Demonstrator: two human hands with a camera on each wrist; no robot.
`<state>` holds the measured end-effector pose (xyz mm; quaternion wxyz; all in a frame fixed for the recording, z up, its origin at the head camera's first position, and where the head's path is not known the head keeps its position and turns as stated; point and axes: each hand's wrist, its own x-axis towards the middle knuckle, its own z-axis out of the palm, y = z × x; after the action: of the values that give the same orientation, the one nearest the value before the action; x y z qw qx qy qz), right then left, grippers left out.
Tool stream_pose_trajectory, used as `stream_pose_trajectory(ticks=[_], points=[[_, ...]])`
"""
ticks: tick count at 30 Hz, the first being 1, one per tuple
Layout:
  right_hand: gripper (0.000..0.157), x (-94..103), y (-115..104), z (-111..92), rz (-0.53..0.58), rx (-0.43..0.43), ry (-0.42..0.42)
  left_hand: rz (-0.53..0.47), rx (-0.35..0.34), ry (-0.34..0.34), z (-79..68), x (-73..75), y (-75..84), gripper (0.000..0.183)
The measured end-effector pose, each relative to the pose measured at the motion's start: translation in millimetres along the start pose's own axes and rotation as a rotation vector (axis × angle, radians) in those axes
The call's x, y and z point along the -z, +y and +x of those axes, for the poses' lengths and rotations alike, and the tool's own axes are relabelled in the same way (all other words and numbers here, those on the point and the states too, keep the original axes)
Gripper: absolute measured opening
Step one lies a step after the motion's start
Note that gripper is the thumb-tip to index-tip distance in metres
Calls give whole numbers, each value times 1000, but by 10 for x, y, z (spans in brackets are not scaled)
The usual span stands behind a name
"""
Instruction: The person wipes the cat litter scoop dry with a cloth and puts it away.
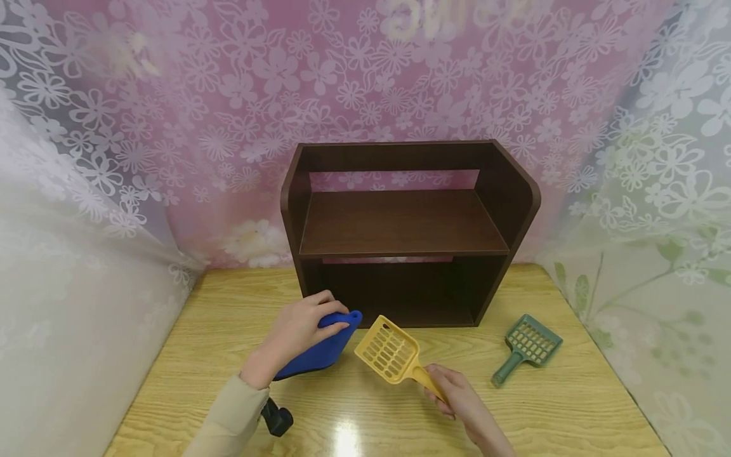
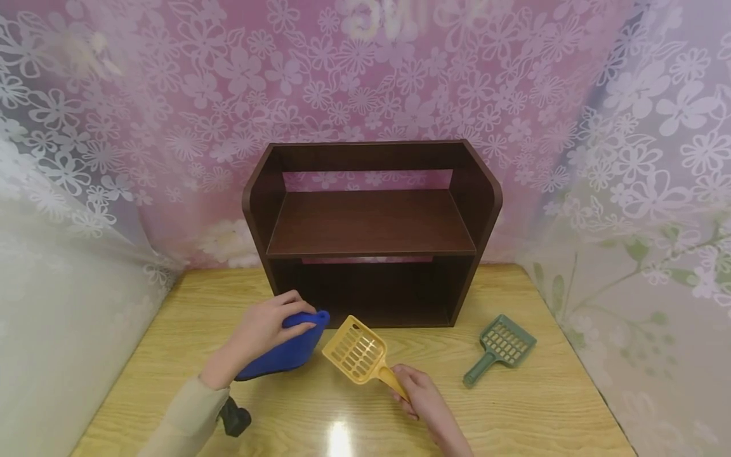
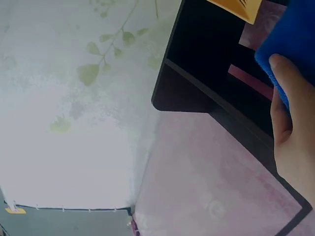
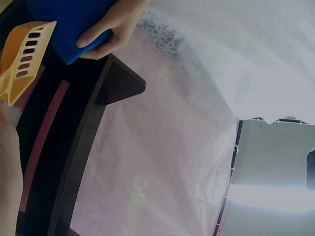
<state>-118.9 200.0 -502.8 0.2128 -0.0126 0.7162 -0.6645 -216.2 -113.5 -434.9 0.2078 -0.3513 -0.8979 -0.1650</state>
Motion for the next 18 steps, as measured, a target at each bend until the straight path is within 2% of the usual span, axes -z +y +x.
stream_pose_trajectory(ticks=[6, 11, 18], points=[[50, -70, -30, 13, -15, 16, 17, 105, -122, 83, 119, -1, 164, 21], [48, -127, -49, 25, -42, 26, 46, 144, -231, 138, 164, -72, 287, 27], [46, -181, -50, 62, -64, 29, 89, 173, -280, 94, 162, -223, 441, 28]])
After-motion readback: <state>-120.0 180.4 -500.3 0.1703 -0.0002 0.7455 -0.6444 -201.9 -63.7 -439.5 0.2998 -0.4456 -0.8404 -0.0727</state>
